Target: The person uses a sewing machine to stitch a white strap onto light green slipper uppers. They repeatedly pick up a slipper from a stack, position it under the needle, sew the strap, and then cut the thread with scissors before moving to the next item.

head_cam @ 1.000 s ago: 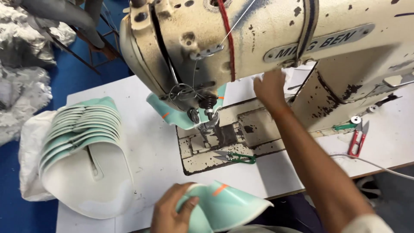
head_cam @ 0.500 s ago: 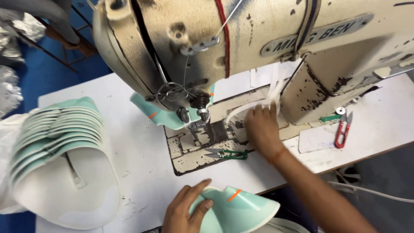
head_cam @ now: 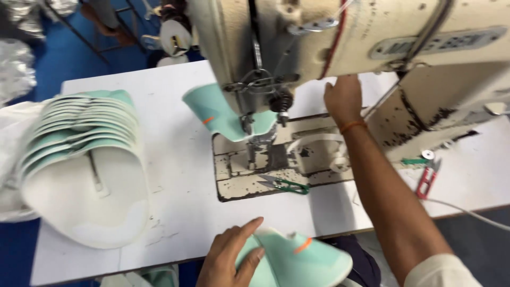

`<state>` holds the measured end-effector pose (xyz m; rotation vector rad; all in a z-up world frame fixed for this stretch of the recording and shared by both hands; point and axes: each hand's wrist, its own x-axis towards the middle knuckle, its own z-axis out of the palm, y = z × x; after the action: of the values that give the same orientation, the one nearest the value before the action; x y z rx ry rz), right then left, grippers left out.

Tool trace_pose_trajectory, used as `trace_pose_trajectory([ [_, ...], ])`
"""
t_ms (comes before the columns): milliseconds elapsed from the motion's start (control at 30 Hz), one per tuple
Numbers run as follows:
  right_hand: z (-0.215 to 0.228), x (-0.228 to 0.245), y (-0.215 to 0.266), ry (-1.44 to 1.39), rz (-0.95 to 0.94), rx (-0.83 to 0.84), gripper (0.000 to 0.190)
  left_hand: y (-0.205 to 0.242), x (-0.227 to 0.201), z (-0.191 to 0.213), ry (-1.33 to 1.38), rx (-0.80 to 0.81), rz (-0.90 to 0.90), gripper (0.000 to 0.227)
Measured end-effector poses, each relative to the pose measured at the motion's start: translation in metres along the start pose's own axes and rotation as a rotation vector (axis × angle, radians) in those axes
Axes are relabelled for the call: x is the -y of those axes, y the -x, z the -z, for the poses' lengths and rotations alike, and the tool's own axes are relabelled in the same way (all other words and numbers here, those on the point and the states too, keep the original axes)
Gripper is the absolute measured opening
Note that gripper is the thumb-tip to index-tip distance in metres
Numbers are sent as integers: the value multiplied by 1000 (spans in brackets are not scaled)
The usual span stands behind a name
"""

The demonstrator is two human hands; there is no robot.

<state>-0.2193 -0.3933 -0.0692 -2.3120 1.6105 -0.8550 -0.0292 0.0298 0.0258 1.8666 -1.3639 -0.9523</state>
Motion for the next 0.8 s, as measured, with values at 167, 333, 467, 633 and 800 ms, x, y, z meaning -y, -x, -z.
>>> trace_pose_trajectory([
  [167,-34,-1,2,318,-111,21,51,14,24,6,46,8,100,57],
  [333,-14,13,20,246,-230,214,39,0,20,-6,208,-137,40,42],
  [467,91,84,59,-166,-210,195,19,-22,-12,-2,290,-242,-86,40],
  [633,195,114,134,-470,-12,298,16,-40,-21,-8,274,-279,-192,36],
  [800,237,137,161,46,214,303,30,-50,-42,-8,234,-174,-122,30],
])
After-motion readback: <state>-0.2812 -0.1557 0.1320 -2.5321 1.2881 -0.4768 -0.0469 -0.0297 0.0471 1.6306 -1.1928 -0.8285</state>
